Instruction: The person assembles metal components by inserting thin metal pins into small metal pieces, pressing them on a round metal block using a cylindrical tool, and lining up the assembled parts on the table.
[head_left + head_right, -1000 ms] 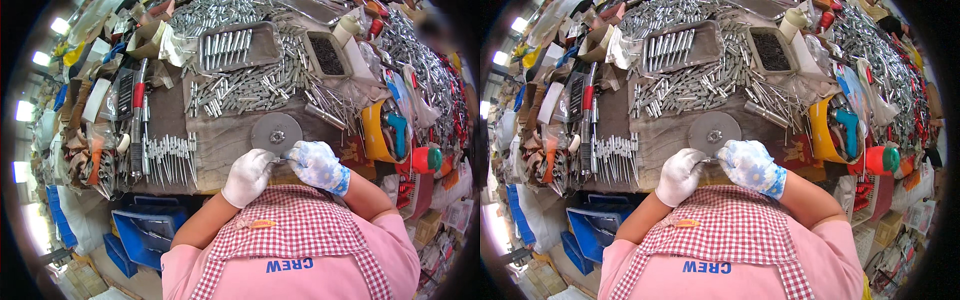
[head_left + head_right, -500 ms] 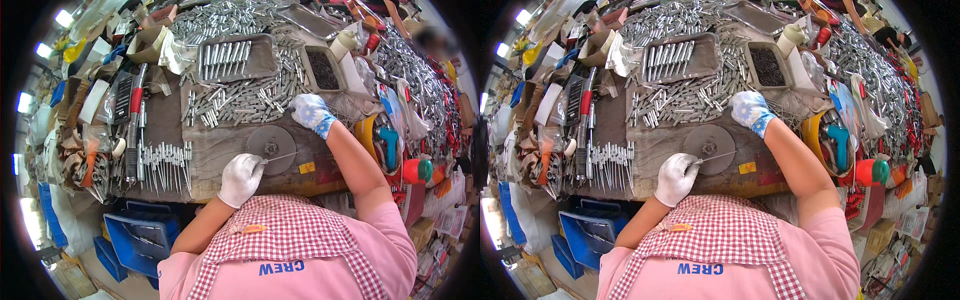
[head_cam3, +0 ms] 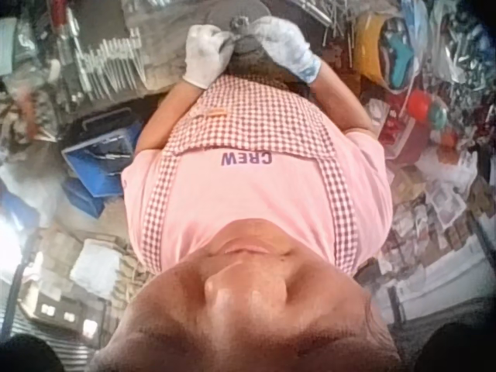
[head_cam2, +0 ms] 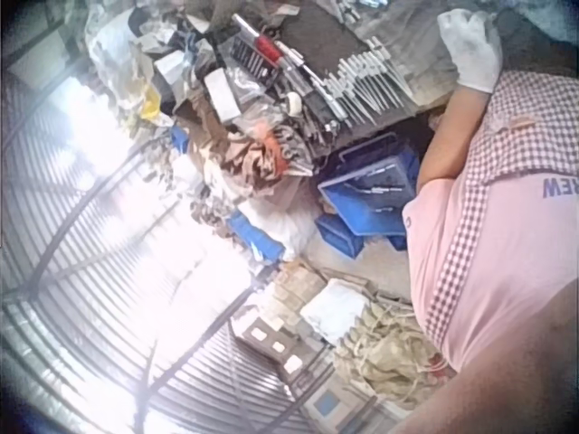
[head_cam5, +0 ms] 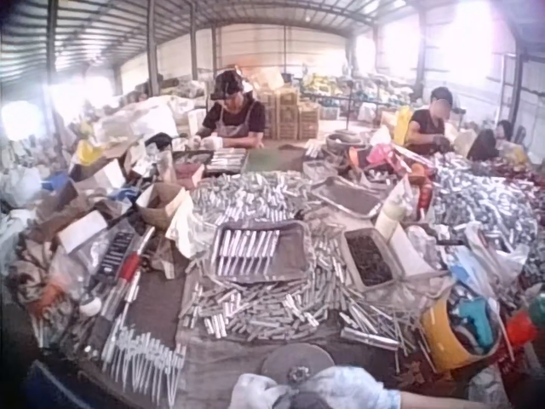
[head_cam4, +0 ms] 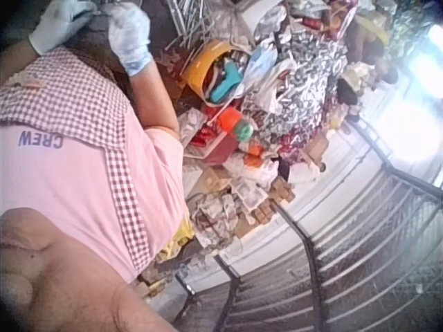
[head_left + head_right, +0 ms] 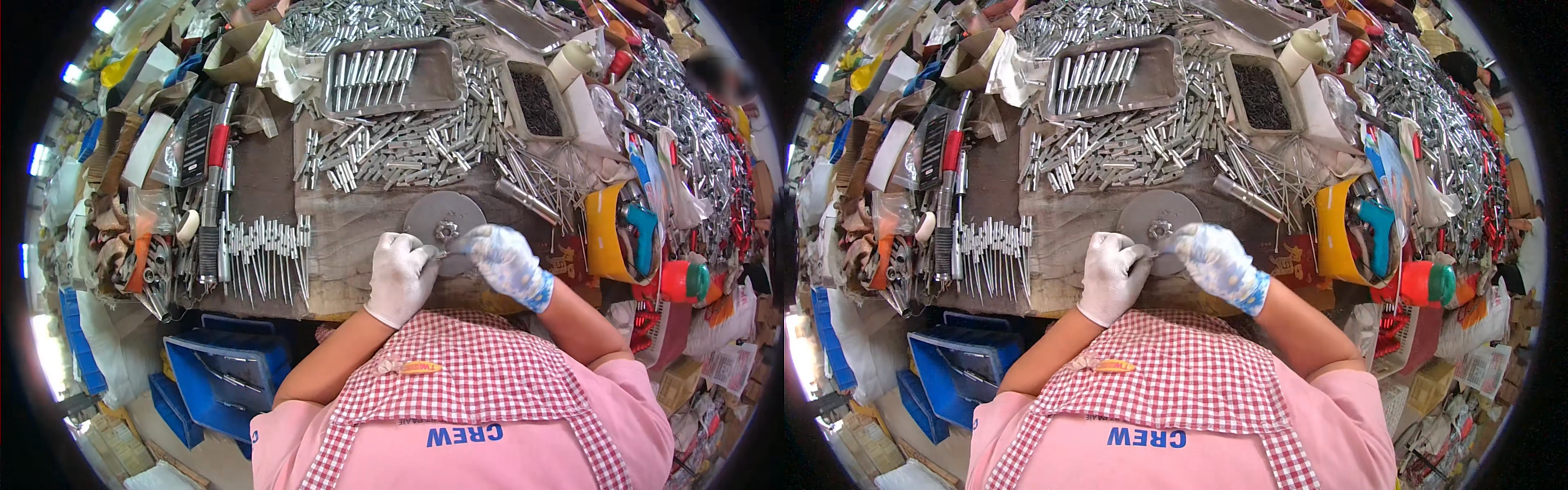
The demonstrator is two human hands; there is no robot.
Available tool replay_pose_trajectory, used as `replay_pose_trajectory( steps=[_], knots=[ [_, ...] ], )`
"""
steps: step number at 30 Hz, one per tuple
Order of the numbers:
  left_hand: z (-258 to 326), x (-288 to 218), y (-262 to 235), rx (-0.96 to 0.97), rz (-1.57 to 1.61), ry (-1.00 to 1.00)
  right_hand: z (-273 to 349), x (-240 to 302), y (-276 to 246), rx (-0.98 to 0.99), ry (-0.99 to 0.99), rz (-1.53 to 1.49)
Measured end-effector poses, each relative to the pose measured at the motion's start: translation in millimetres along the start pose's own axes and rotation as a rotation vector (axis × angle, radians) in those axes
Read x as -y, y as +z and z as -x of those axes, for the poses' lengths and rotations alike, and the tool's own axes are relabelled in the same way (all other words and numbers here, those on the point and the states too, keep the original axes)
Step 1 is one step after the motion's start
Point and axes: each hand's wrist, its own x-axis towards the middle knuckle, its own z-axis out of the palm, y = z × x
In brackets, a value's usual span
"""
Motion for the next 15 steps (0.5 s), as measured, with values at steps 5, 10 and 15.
replay_pose_trajectory(
  steps=[5, 10, 15],
  knots=[
    [1.1, 0.7, -1.6, 0.015, 0.013, -0.01, 2.7, 0.0, 20.6, 0.011, -0.028, 0.294],
    [0.0, 0.9, -2.4, 0.022, 0.024, -0.023, -7.4, -1.8, 23.9, 0.028, -0.094, 0.501],
    [-0.4, -0.9, -3.3, 0.048, 0.02, -0.038, -19.8, 19.7, 18.5, 0.208, -0.062, 0.701]
  ],
)
